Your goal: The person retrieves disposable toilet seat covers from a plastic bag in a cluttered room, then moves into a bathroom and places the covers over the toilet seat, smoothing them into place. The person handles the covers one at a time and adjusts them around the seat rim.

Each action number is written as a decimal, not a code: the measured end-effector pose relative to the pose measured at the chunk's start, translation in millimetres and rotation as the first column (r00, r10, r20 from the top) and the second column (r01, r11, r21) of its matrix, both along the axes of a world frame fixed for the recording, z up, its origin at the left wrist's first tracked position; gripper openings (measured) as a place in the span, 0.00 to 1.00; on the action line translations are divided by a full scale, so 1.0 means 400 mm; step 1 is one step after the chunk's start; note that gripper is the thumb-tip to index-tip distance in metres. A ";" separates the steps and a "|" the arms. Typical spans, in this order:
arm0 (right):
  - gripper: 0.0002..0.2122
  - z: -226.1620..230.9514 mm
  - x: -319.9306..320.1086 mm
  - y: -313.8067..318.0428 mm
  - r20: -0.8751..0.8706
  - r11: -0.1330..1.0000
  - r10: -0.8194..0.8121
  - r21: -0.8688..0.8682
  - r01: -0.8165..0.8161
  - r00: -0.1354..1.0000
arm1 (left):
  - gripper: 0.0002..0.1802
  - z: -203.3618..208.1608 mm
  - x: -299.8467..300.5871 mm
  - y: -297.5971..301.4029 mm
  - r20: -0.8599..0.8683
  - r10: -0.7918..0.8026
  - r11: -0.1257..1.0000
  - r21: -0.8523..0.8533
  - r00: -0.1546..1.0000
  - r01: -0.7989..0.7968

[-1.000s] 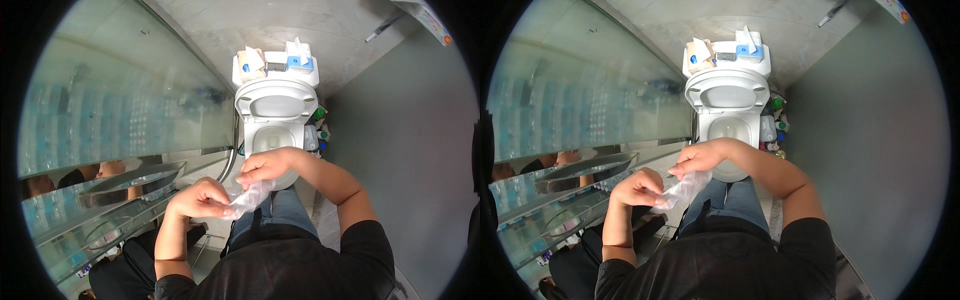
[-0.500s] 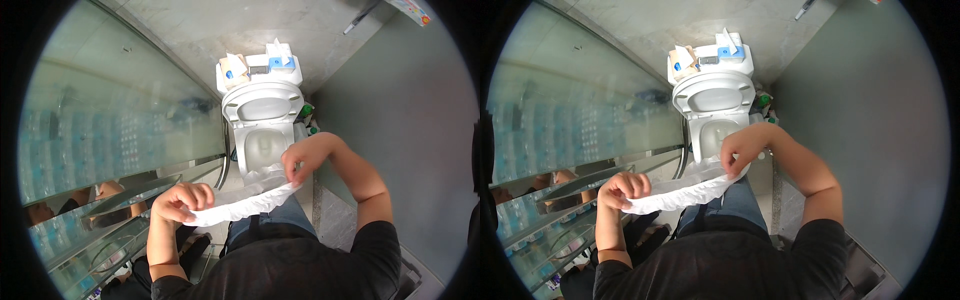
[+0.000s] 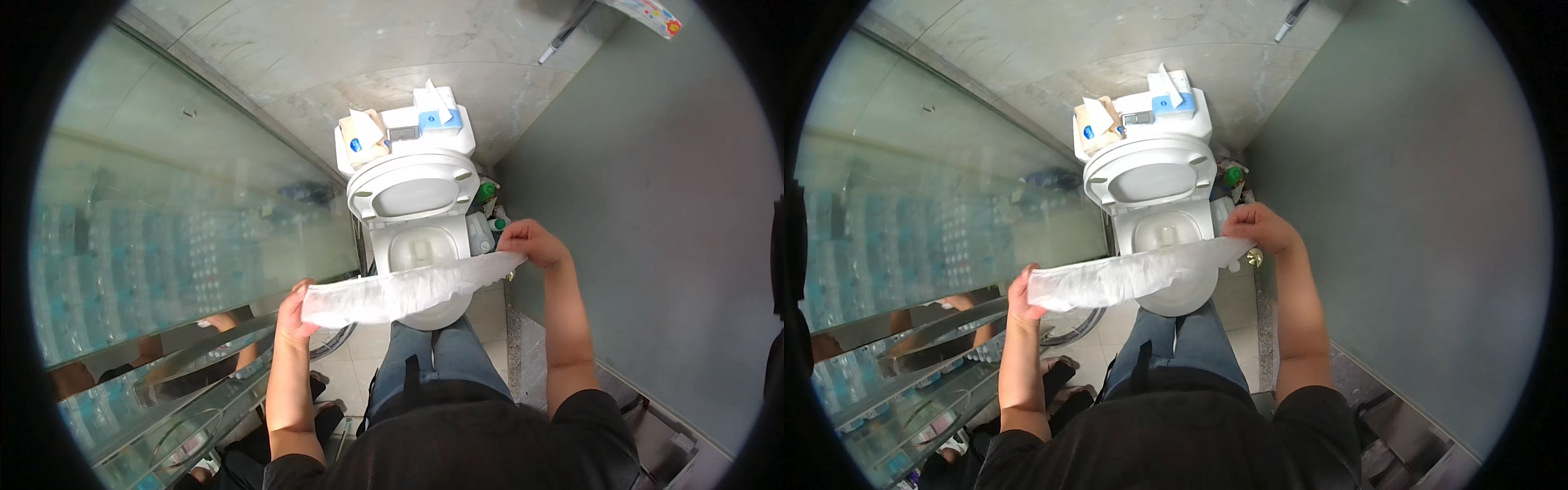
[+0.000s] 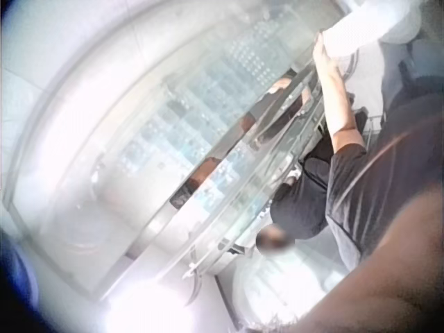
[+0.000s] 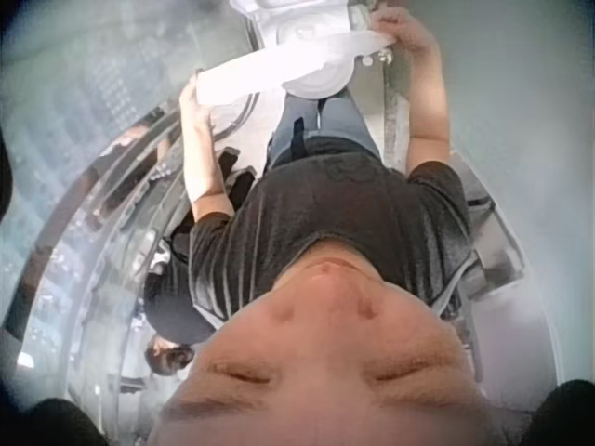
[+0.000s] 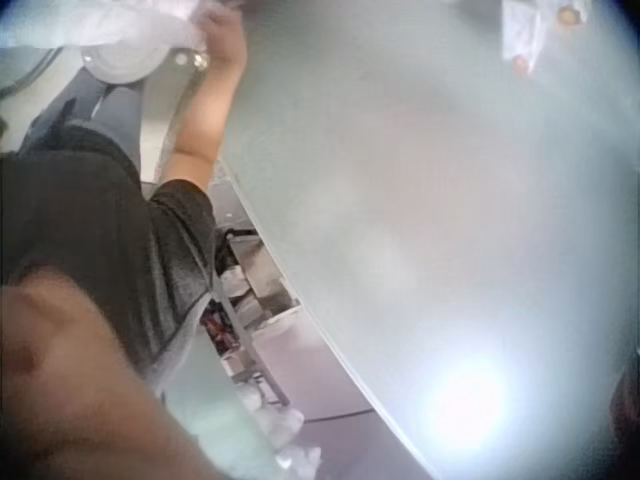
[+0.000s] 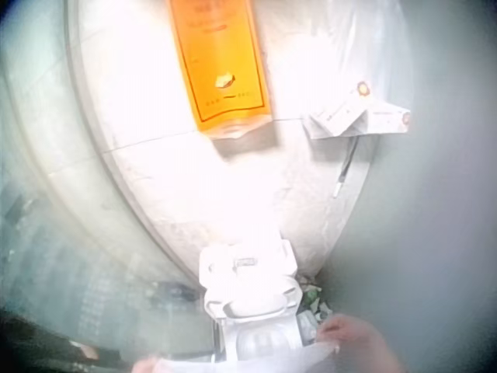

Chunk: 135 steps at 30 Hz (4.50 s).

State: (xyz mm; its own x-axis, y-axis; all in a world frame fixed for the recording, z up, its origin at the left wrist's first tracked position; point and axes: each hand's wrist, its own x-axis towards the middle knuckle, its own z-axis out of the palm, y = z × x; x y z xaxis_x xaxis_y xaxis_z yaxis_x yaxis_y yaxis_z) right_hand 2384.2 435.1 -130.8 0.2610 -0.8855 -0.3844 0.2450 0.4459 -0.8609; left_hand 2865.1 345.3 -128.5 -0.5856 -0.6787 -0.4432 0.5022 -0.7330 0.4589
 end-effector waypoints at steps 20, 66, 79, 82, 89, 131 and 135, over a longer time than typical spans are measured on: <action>0.08 -0.336 0.053 -0.224 -0.370 0.644 -0.765 -0.422 0.638 0.528 | 0.07 -0.278 -0.275 -0.233 0.697 0.459 0.749 -0.637 0.551 0.182; 0.07 -0.411 0.075 -0.278 -0.360 0.531 -0.783 0.039 0.847 0.508 | 0.22 -0.436 -0.271 -0.288 0.442 0.262 0.965 -0.124 0.858 -0.231; 0.12 -0.657 -0.025 -0.262 0.081 0.521 -0.826 0.490 0.699 0.558 | 0.24 -0.586 -0.243 -0.299 0.300 0.281 0.951 0.045 0.912 -0.307; 0.12 -0.711 -0.032 -0.270 0.098 0.599 -0.771 0.446 0.665 0.629 | 0.21 -0.629 -0.231 -0.308 0.289 0.274 0.956 0.024 0.917 -0.293; 0.07 -0.817 -0.048 -0.252 0.196 0.600 -0.798 0.332 0.727 0.570 | 0.20 -0.802 -0.196 -0.320 0.417 0.317 0.948 -0.133 0.852 -0.288; 0.08 -0.951 -0.105 -0.210 0.149 0.724 -0.690 0.136 0.676 0.709 | 0.07 -0.828 -0.238 -0.282 0.509 0.442 0.894 -0.186 0.739 -0.407; 0.10 -0.963 -0.129 -0.236 0.127 0.854 -0.448 -0.232 0.466 0.885 | 0.04 -0.895 -0.181 -0.277 0.333 0.414 0.908 -0.091 0.847 -0.408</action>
